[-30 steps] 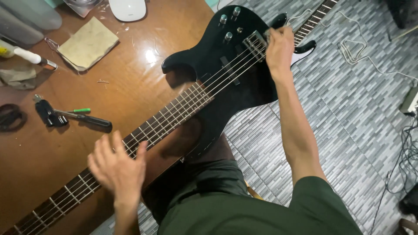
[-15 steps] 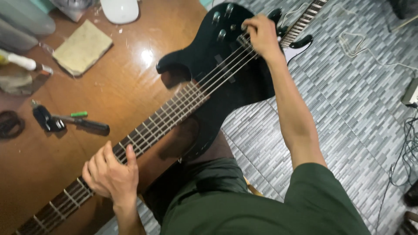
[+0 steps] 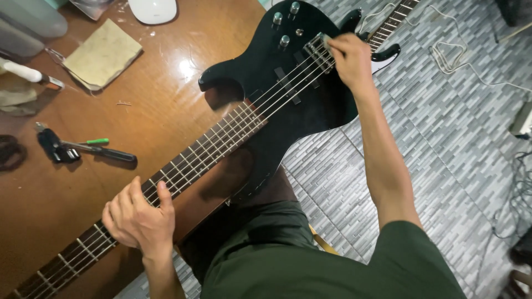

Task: The person cleans a black electric guitar resting on their lap using a white cloth. They wipe the body, neck, and strings of the guitar, moving the cloth back and forth to clean the surface.

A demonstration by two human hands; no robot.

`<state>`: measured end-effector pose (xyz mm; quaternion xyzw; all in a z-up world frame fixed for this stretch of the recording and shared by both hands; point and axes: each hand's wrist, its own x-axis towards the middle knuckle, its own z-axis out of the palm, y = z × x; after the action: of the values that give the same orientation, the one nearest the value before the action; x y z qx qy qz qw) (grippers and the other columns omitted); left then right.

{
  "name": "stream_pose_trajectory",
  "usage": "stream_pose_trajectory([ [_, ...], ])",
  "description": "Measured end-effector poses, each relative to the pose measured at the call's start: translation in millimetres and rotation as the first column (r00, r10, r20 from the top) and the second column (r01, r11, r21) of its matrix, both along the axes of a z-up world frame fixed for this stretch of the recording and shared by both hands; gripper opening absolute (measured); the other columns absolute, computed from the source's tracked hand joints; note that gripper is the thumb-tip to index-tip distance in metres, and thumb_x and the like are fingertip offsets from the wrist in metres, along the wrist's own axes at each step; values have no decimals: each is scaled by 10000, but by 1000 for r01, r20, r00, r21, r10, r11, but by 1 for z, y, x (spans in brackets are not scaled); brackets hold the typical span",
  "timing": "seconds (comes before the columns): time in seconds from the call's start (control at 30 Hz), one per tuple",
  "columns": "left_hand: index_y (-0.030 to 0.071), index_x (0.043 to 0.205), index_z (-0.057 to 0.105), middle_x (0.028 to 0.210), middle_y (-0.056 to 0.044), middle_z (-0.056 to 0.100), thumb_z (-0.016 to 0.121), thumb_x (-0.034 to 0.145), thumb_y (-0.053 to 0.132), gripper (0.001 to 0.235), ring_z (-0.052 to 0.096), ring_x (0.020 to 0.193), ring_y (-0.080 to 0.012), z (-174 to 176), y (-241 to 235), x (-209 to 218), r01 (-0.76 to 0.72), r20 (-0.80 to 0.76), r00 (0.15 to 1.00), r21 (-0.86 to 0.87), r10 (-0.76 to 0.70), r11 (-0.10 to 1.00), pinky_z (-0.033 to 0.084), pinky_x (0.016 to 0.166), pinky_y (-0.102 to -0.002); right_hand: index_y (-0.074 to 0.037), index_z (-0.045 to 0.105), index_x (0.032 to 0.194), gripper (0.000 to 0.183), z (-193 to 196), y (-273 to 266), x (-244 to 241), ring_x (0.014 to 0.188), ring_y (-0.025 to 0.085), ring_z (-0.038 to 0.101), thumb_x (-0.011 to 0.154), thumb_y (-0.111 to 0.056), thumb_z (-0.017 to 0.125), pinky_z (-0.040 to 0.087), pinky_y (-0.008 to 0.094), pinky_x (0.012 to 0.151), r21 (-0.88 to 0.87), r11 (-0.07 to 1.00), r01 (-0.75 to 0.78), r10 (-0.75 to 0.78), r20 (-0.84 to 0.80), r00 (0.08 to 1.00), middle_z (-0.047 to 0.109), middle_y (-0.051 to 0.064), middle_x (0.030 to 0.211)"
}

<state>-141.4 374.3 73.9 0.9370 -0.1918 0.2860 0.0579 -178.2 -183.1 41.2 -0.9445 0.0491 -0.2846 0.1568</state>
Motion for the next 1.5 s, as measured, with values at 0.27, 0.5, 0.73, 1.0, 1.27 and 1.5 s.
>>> stream_pose_trajectory([
  [0.27,46,1106,803,1032,-96,790,430,1142,490,581,723,923,-266,1,-1,4,5,32,999,-22,-4,1000,491,944,-413,22,766,1216,292,-17,8,44,941,329,565,973,83,615,509,434,808,-175,984,-37,18,-109,994,690,177,1119],
  [0.5,42,1081,805,996,-93,784,407,1155,495,607,717,889,-270,1,0,1,1,21,1000,-26,0,1000,498,918,-415,36,735,1235,440,3,35,-40,874,335,529,887,251,570,472,426,757,-214,972,-92,60,-152,987,644,197,1119],
  [0.73,50,1086,803,1019,-87,793,403,1162,500,607,720,910,-255,4,0,-1,-1,9,1000,-27,1,1000,491,927,-406,-21,737,1106,272,33,29,-53,951,249,610,980,116,538,507,305,772,335,881,333,-244,-281,928,696,156,1126],
  [1.0,65,1112,833,1060,-85,816,405,1168,509,619,714,933,-252,-8,2,0,-18,29,999,-2,18,1000,481,948,-394,-5,651,1306,526,-6,219,-54,1049,383,627,875,268,521,522,430,880,160,987,-4,-2,34,999,662,242,1163],
  [1.27,46,1096,822,1034,-92,805,424,1172,487,599,707,907,-275,-3,0,0,27,57,998,-29,-25,999,487,921,-402,-5,731,1156,359,-7,55,-71,1216,352,616,944,119,469,416,496,1095,78,954,288,-287,-34,957,692,181,1245],
  [1.5,62,1101,834,1051,-88,820,435,1175,485,587,720,925,-261,-7,2,-1,-5,55,998,-4,5,1000,489,933,-394,12,694,1247,406,1,92,-62,1297,368,579,995,84,383,310,589,1167,117,922,370,-347,-179,921,669,217,1338],
])
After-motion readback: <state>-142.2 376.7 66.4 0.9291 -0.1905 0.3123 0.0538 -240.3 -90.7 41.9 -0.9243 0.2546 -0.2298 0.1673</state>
